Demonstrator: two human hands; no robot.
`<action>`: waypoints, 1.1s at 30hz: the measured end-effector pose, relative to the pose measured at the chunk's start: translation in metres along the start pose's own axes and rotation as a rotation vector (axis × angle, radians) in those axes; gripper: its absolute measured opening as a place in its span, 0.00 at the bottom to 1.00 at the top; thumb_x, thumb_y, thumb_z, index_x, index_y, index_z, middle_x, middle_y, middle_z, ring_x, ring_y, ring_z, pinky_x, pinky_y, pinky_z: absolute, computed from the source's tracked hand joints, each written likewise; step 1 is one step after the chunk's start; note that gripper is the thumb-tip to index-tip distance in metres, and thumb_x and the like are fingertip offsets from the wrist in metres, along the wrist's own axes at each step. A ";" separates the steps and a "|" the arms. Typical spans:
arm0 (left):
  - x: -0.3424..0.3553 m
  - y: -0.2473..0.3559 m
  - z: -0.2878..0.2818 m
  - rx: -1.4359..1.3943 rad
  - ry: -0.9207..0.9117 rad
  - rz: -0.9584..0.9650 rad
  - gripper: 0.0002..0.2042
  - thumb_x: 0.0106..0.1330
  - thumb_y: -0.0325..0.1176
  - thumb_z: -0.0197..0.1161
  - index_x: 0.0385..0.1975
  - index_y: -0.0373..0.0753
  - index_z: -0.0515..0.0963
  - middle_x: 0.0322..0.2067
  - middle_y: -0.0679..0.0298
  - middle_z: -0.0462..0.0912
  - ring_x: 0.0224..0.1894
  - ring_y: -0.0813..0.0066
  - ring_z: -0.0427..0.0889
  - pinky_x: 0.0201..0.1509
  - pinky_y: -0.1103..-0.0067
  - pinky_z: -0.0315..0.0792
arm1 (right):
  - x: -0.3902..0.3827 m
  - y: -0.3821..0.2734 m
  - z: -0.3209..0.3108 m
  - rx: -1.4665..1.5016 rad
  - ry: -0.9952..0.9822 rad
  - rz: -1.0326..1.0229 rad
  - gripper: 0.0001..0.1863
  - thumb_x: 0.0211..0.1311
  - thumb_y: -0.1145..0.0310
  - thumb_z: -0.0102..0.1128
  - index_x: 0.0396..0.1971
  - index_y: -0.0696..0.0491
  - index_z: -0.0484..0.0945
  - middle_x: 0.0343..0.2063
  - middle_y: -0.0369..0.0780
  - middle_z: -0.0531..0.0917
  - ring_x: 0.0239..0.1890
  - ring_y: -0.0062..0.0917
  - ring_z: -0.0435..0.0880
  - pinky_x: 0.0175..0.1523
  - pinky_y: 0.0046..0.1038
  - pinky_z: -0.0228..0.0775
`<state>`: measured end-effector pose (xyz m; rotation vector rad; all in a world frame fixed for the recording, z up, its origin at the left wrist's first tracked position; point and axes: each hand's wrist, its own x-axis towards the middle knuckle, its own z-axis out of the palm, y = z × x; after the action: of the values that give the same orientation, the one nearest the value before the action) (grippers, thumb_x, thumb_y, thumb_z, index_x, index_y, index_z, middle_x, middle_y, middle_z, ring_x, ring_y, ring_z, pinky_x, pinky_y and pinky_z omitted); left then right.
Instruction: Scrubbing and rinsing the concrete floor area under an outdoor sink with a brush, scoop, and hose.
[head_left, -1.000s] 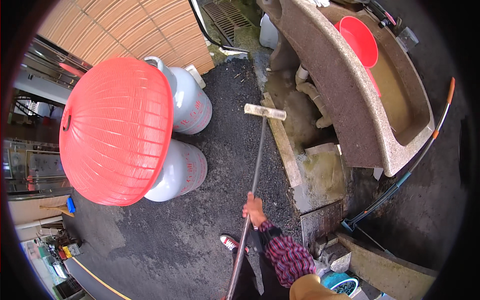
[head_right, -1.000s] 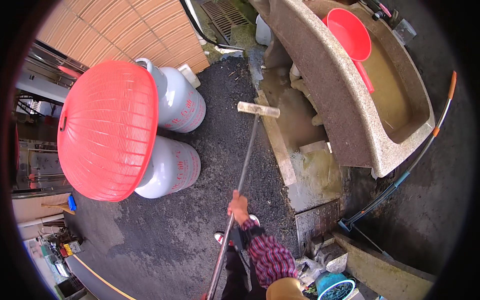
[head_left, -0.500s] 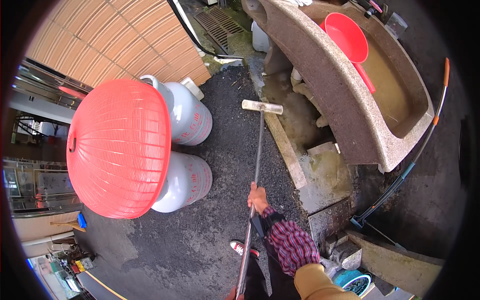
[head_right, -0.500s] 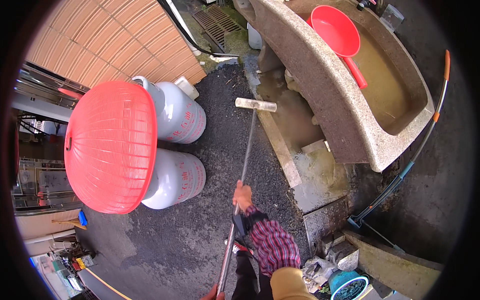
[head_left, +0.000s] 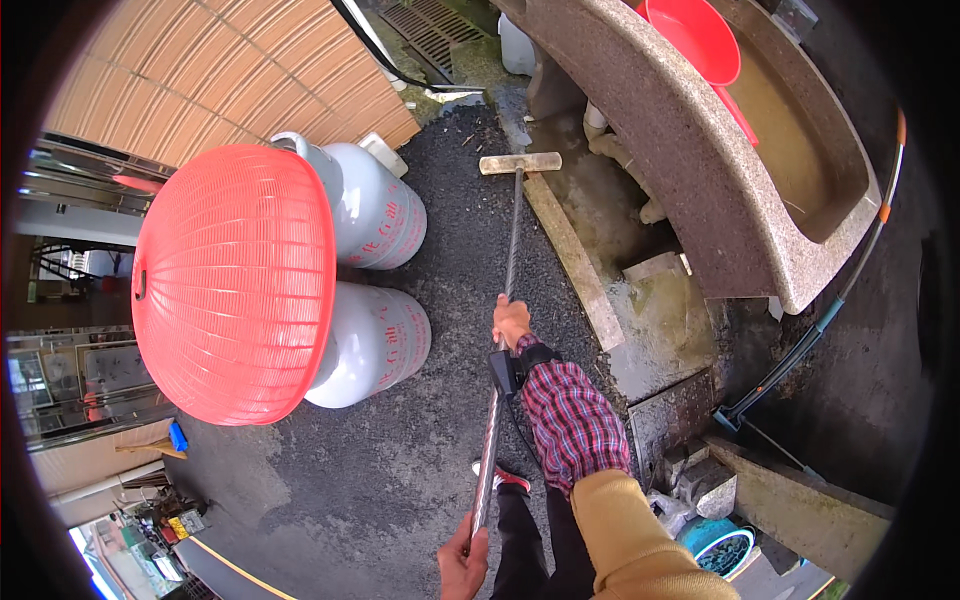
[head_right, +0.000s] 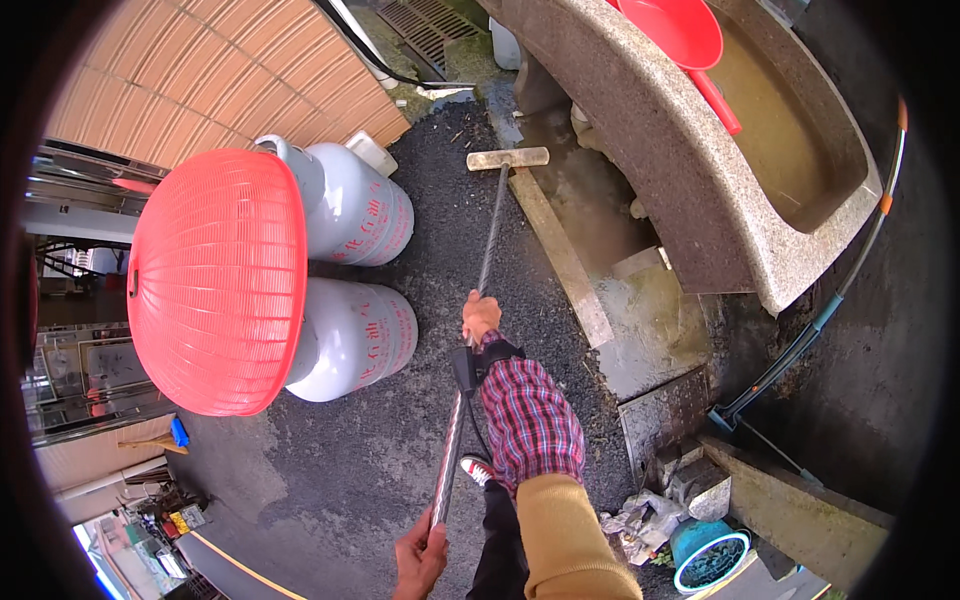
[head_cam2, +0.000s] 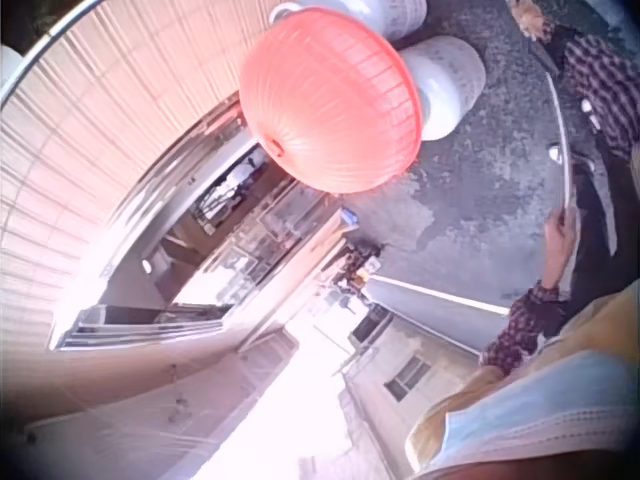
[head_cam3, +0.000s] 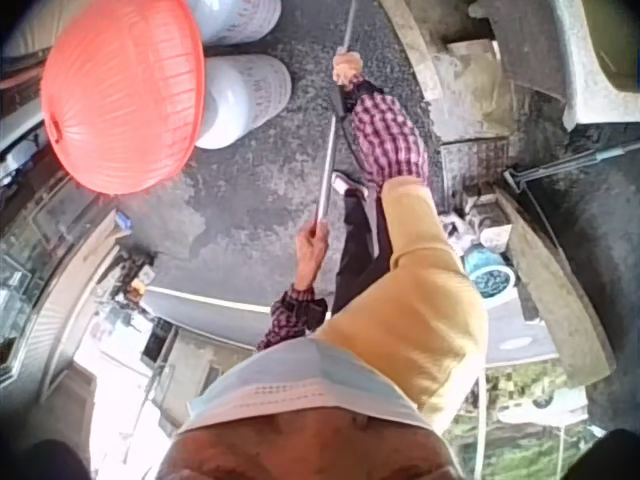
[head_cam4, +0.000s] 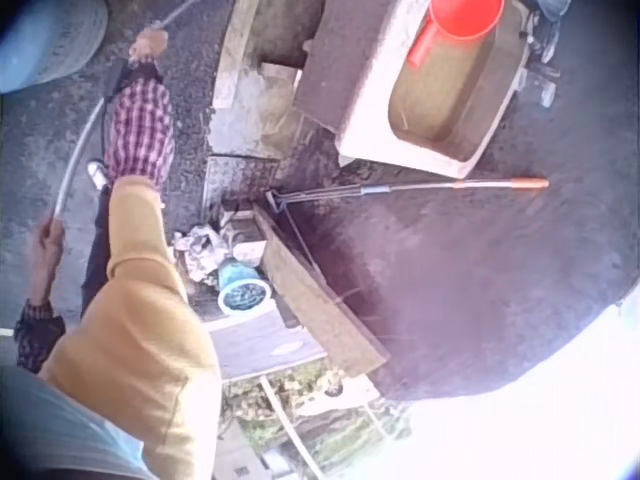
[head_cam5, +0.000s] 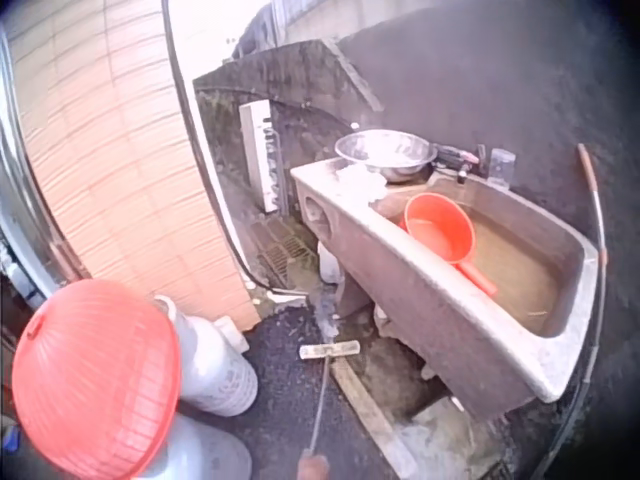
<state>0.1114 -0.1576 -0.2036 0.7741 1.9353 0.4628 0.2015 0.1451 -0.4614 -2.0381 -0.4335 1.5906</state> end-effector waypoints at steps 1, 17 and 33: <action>-0.006 0.009 0.004 -0.031 -0.007 -0.014 0.15 0.58 0.39 0.51 0.15 0.35 0.69 0.09 0.73 0.61 0.14 0.86 0.60 0.15 0.82 0.53 | -0.009 0.006 -0.001 0.001 0.000 0.012 0.25 0.58 0.54 0.42 0.14 0.63 0.67 0.07 0.43 0.70 0.06 0.28 0.71 0.10 0.29 0.63; -0.219 -0.247 -0.185 -0.012 -0.360 -0.383 0.09 0.59 0.34 0.52 0.34 0.36 0.73 0.15 0.71 0.67 0.17 0.86 0.62 0.17 0.85 0.57 | -0.269 0.272 -0.048 0.105 0.111 0.262 0.29 0.59 0.50 0.38 0.10 0.63 0.63 0.04 0.43 0.67 0.03 0.28 0.67 0.06 0.28 0.55; -0.201 -0.335 -0.146 0.402 -0.259 -0.086 0.13 0.56 0.38 0.57 0.36 0.37 0.73 0.19 0.67 0.72 0.21 0.80 0.69 0.21 0.81 0.63 | -0.249 0.302 -0.017 -0.314 0.205 0.024 0.22 0.54 0.56 0.46 0.28 0.65 0.62 0.18 0.56 0.75 0.20 0.44 0.77 0.23 0.38 0.70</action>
<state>-0.0590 -0.5384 -0.2098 0.9489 1.8263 -0.0836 0.1339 -0.2399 -0.4331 -2.4197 -0.6149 1.3762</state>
